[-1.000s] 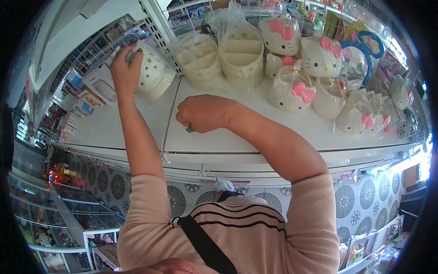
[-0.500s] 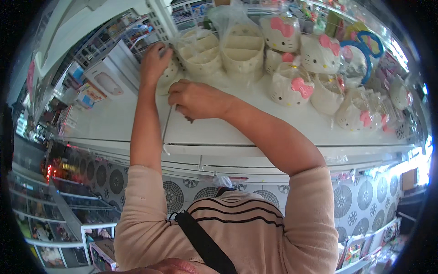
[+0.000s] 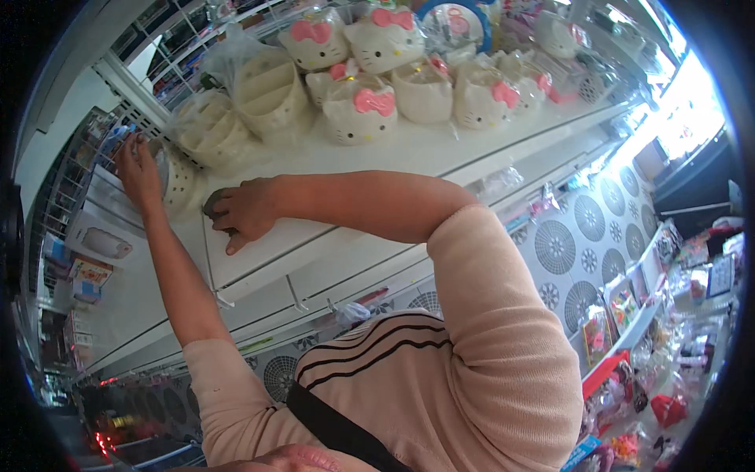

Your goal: Dusting and cleaning various gift boxes and containers on a retail store shelf using a cloth.

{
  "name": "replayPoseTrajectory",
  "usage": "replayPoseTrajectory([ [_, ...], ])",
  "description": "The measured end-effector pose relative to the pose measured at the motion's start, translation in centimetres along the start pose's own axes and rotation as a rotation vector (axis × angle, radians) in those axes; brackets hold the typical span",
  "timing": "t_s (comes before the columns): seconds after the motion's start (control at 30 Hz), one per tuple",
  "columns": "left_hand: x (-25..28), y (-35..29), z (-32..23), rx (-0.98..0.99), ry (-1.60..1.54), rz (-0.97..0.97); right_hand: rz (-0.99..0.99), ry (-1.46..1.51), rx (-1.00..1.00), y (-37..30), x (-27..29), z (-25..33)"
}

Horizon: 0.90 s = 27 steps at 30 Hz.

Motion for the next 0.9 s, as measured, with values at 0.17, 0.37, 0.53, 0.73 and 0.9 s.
replayPoseTrajectory([
  [0.17,0.8,0.2,0.8,0.008,-0.056,-0.003,-0.165,-0.039,-0.129,-8.8,2.4,1.8],
  [0.37,-0.1,0.4,0.5,-0.042,-0.086,0.006,-0.484,-0.222,-0.673,-25.0,5.7,0.4],
  [0.53,0.4,0.5,-3.0,-0.126,-0.151,-0.057,-0.736,-0.504,-1.244,-36.6,7.0,-1.8],
  [0.73,3.7,1.5,-5.5,-0.245,-0.362,-0.143,-0.811,-0.598,-1.221,-33.6,6.0,-2.1],
  [0.9,11.6,0.3,-9.4,-0.273,-0.636,-0.186,-0.73,-0.542,-1.042,-24.7,4.1,1.0],
])
Point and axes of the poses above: each hand's wrist, its own y-axis towards the middle knuckle, its own x-axis out of the back of the hand, z = x × y, the point moved 7 cm from there along y, towards the middle knuckle, and after that the axes turned 4 degrees about -x, right-handed, at the moved point
